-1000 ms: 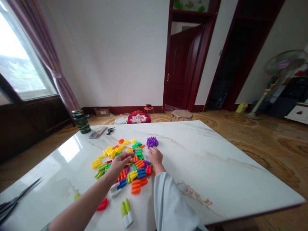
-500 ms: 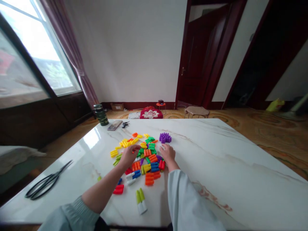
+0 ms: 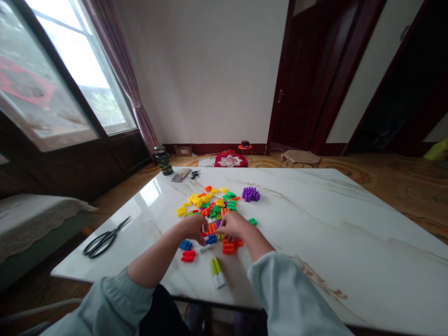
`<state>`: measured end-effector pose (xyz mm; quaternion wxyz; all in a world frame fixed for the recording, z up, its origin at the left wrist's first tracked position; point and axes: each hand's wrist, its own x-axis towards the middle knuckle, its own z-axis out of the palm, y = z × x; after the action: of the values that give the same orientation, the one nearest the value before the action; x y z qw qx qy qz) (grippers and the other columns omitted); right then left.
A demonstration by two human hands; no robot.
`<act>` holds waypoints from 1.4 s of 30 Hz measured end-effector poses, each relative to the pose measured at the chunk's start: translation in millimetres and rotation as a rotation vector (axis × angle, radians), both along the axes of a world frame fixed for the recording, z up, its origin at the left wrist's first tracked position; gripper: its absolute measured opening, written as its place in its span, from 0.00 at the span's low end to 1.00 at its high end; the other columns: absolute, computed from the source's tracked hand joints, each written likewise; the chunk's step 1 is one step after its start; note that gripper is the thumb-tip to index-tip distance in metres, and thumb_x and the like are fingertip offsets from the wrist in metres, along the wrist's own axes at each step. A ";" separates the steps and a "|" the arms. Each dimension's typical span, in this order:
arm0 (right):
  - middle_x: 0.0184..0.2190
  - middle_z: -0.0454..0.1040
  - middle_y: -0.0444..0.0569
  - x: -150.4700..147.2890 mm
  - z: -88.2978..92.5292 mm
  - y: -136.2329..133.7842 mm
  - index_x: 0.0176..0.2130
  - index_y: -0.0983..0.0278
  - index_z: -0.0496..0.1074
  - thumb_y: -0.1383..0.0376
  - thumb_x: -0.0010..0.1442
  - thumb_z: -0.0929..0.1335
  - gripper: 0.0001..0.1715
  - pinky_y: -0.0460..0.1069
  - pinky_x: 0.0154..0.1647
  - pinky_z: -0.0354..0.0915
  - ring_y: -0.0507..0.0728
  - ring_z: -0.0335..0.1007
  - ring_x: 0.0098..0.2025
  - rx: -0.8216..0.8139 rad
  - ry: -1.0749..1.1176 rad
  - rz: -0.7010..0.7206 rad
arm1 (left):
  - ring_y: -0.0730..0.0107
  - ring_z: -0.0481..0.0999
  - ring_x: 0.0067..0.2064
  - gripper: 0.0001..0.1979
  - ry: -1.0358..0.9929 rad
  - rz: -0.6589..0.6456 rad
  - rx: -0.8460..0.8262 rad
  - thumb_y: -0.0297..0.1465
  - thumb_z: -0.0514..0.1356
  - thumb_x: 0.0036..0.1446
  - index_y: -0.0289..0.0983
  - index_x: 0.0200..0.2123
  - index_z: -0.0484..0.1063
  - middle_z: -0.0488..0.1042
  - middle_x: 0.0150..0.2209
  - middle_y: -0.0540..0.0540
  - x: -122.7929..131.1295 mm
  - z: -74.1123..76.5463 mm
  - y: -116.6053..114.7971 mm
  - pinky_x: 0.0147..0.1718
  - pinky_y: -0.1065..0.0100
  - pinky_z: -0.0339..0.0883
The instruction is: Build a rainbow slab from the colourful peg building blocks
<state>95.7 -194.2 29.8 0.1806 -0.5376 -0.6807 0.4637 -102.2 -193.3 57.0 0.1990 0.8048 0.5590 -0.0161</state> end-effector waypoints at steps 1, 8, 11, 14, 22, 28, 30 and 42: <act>0.11 0.69 0.45 -8.0 -4.5 -12.2 0.19 0.63 0.72 0.59 0.37 0.76 0.13 0.51 0.20 0.66 0.58 0.69 0.16 -0.093 -0.030 0.069 | 0.51 0.76 0.38 0.24 0.041 0.001 0.012 0.34 0.76 0.20 0.40 0.28 0.77 0.78 0.33 0.45 4.3 -2.5 -2.9 0.36 0.63 0.67; 0.28 0.79 0.50 -56.5 -41.5 -75.0 0.35 0.61 0.76 0.67 0.19 0.79 0.35 0.52 0.33 0.69 0.64 0.77 0.32 0.250 -0.405 0.143 | 0.42 0.74 0.48 0.45 0.190 0.011 0.074 0.32 0.78 0.19 0.40 0.48 0.71 0.71 0.51 0.32 22.6 -20.8 -19.1 0.44 0.53 0.68; 0.29 0.79 0.53 -55.6 -27.8 -68.9 0.35 0.62 0.76 0.69 0.26 0.77 0.29 0.52 0.31 0.67 0.66 0.76 0.32 0.261 -0.490 0.183 | 0.41 0.75 0.47 0.43 0.198 0.014 0.071 0.27 0.76 0.25 0.39 0.51 0.69 0.68 0.55 0.29 22.3 -23.1 -22.9 0.42 0.53 0.69; 0.29 0.78 0.54 -44.8 -8.2 -46.8 0.31 0.62 0.75 0.68 0.34 0.75 0.18 0.52 0.31 0.66 0.65 0.76 0.33 0.290 -0.483 0.051 | 0.45 0.76 0.45 0.30 0.071 0.049 0.093 0.23 0.71 0.31 0.39 0.43 0.74 0.74 0.48 0.35 18.4 -23.9 -19.8 0.42 0.55 0.69; 0.35 0.79 0.48 -23.8 -13.4 13.7 0.40 0.61 0.73 0.67 0.53 0.65 0.13 0.47 0.35 0.65 0.56 0.74 0.35 0.372 -0.077 -0.364 | 0.56 0.72 0.53 0.25 -0.252 0.211 0.244 0.23 0.59 0.49 0.35 0.53 0.69 0.74 0.50 0.37 15.1 -25.4 14.7 0.51 0.61 0.64; 0.27 0.78 0.47 -14.3 -26.6 23.6 0.34 0.65 0.75 0.59 0.49 0.69 0.14 0.48 0.31 0.68 0.58 0.75 0.33 0.287 0.294 -0.361 | 0.56 0.74 0.49 0.16 -0.936 0.445 0.077 0.29 0.61 0.53 0.33 0.46 0.74 0.76 0.45 0.38 28.8 -24.2 23.7 0.48 0.59 0.68; 0.27 0.78 0.47 -15.2 -24.1 22.3 0.34 0.65 0.76 0.55 0.48 0.70 0.17 0.48 0.30 0.68 0.58 0.75 0.33 0.215 0.390 -0.328 | 0.62 0.78 0.39 0.16 -1.010 0.445 0.014 0.35 0.60 0.56 0.33 0.46 0.74 0.77 0.38 0.42 34.8 -24.3 23.0 0.38 0.63 0.72; 0.26 0.78 0.49 -3.8 -22.2 26.1 0.35 0.67 0.77 0.59 0.49 0.70 0.16 0.49 0.32 0.71 0.58 0.76 0.31 0.299 0.342 -0.420 | 0.72 0.75 0.28 0.26 -1.365 0.680 0.108 0.38 0.71 0.40 0.30 0.42 0.75 0.75 0.28 0.48 10.1 -24.8 42.1 0.33 0.68 0.72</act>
<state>91.8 -168.1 7.6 0.4616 -0.5481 -0.5750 0.3948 -92.1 -151.2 32.2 0.4547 0.4282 0.5290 0.5744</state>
